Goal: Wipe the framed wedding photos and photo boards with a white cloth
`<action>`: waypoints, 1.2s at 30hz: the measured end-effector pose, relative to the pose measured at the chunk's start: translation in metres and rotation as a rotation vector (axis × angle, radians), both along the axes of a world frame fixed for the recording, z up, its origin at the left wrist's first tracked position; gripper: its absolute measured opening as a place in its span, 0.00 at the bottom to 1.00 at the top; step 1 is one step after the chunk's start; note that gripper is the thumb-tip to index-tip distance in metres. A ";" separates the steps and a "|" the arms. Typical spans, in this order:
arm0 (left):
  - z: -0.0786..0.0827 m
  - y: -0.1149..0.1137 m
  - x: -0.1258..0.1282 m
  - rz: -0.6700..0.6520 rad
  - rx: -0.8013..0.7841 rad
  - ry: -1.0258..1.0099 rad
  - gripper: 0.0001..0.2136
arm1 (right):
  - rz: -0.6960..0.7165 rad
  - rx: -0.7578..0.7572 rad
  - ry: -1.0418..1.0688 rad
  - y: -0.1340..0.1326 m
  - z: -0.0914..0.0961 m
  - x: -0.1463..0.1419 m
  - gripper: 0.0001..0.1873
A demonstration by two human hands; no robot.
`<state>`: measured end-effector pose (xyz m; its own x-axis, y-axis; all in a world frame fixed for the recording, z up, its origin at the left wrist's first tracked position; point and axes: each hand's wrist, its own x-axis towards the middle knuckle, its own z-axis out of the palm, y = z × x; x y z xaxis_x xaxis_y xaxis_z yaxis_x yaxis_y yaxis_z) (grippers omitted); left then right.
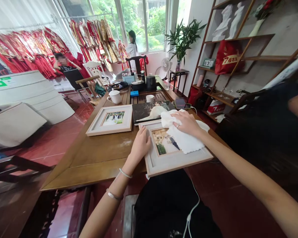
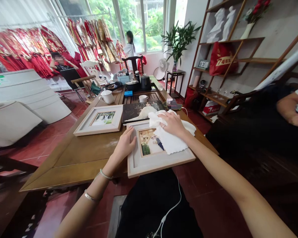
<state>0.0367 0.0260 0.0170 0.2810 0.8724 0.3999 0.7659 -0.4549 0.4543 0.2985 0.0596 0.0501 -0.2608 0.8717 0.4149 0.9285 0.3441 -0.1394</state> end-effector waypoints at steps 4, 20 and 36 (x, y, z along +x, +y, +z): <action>0.000 -0.001 0.003 0.009 -0.043 0.042 0.21 | 0.018 -0.075 -0.088 -0.010 -0.001 0.003 0.33; -0.023 0.013 0.004 0.018 0.093 -0.039 0.23 | 0.417 -0.080 -0.008 -0.046 0.007 0.029 0.19; -0.016 0.007 0.000 -0.010 0.082 -0.008 0.21 | 0.263 0.061 -0.009 -0.051 0.010 0.044 0.21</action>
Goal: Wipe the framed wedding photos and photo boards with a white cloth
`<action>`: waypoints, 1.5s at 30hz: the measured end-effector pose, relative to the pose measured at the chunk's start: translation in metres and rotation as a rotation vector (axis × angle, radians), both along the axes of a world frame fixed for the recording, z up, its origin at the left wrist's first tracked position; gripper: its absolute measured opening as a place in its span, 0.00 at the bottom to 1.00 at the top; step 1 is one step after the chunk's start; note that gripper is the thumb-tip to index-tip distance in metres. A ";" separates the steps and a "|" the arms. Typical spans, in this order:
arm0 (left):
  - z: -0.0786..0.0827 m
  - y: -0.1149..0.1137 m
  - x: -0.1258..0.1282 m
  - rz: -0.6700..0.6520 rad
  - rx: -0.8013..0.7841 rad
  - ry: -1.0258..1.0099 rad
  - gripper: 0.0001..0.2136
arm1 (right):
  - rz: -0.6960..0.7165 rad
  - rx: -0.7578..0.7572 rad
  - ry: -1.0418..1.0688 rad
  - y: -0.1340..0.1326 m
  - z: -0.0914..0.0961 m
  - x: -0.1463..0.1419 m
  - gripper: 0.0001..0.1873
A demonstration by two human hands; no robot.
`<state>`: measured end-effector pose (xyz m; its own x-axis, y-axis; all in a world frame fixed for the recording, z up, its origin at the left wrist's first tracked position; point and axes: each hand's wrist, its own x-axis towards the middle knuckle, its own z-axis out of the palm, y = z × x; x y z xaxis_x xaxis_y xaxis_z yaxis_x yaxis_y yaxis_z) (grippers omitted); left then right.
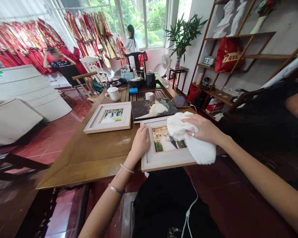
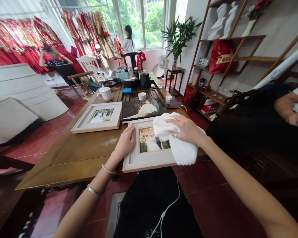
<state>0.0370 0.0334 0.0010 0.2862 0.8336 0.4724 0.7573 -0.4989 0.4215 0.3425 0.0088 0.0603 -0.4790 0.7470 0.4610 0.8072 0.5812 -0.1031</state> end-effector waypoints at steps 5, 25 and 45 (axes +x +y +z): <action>0.002 -0.001 0.002 0.033 -0.009 0.023 0.20 | -0.130 0.048 0.030 0.057 -0.007 -0.007 0.23; 0.002 -0.003 0.004 0.061 -0.065 -0.018 0.21 | 0.191 -0.293 -0.045 -0.051 0.022 -0.009 0.22; -0.006 0.001 0.004 0.034 0.000 -0.041 0.22 | -0.074 -0.088 -0.120 0.062 0.001 -0.035 0.23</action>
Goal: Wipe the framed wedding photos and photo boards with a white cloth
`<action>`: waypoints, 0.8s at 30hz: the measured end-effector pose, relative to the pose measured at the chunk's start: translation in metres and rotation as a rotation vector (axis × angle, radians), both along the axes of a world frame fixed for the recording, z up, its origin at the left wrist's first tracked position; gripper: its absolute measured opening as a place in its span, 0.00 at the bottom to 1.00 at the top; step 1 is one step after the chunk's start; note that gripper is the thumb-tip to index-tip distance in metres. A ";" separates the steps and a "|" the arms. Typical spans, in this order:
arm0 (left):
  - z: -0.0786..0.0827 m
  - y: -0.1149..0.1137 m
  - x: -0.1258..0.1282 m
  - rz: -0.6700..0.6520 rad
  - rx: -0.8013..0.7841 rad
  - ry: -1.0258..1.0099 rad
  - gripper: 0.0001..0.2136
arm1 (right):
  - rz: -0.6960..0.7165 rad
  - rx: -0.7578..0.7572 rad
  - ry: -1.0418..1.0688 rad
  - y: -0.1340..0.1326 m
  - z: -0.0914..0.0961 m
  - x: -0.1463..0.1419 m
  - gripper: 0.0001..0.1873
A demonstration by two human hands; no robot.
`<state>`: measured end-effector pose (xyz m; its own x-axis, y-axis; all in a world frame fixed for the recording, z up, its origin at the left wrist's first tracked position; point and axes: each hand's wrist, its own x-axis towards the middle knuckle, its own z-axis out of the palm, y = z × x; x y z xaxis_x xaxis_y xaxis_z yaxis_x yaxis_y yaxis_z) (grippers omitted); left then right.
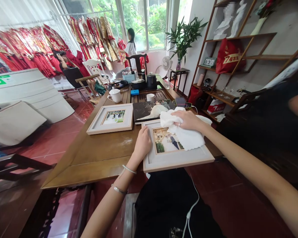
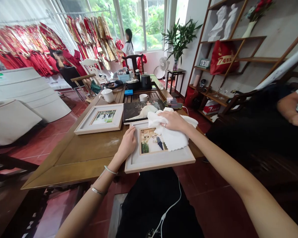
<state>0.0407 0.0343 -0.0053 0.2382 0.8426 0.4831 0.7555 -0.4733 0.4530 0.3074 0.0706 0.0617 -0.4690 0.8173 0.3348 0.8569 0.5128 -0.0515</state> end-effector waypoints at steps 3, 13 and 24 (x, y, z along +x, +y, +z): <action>0.003 -0.002 0.003 0.020 -0.016 0.008 0.21 | 0.055 -0.059 -0.050 -0.019 0.004 -0.005 0.23; -0.001 -0.001 0.001 0.018 -0.002 -0.032 0.22 | 0.303 -0.349 0.180 -0.101 0.021 -0.009 0.21; 0.001 0.000 -0.001 -0.011 -0.046 0.001 0.23 | 0.305 -0.082 0.016 -0.117 0.005 -0.010 0.19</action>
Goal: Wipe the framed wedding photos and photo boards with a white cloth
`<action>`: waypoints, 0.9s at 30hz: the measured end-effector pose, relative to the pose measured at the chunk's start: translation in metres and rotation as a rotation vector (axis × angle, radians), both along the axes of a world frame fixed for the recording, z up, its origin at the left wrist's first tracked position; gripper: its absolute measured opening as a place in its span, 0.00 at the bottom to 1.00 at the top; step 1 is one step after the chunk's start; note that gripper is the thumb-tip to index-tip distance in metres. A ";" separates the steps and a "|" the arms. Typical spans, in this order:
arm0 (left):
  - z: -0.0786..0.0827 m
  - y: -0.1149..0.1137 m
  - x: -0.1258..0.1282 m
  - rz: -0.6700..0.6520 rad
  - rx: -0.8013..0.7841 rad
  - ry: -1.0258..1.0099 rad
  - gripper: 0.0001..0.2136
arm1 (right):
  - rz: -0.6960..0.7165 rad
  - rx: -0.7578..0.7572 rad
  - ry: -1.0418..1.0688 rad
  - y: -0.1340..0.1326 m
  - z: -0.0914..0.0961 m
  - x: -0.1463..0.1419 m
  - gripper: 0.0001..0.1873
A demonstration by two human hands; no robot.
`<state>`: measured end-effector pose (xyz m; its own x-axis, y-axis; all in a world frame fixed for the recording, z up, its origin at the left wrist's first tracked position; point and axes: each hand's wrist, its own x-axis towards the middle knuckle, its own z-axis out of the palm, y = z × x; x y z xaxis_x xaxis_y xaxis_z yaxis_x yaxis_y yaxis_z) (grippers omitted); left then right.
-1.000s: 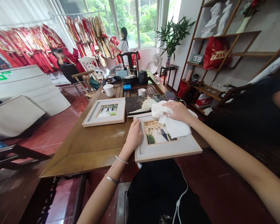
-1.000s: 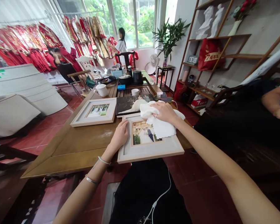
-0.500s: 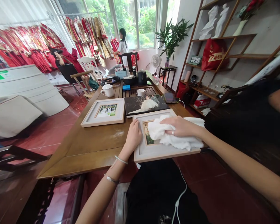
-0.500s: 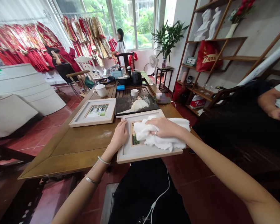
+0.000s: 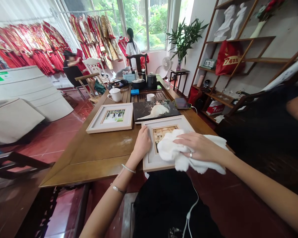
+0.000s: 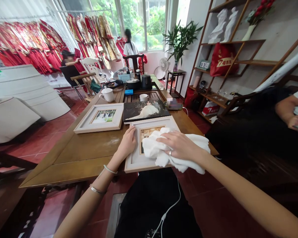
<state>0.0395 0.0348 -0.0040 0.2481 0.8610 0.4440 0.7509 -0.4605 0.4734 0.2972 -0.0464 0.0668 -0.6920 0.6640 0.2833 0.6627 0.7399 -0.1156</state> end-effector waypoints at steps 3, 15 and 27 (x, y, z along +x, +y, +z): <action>-0.001 0.000 0.000 0.001 0.000 0.003 0.22 | -0.079 0.095 -0.061 0.025 -0.006 0.003 0.18; -0.002 -0.001 0.000 -0.001 0.010 0.008 0.22 | -0.380 0.216 -0.051 0.119 -0.009 -0.025 0.22; 0.001 -0.001 0.001 -0.055 0.037 -0.016 0.18 | -0.031 -0.299 0.040 0.045 0.011 -0.035 0.22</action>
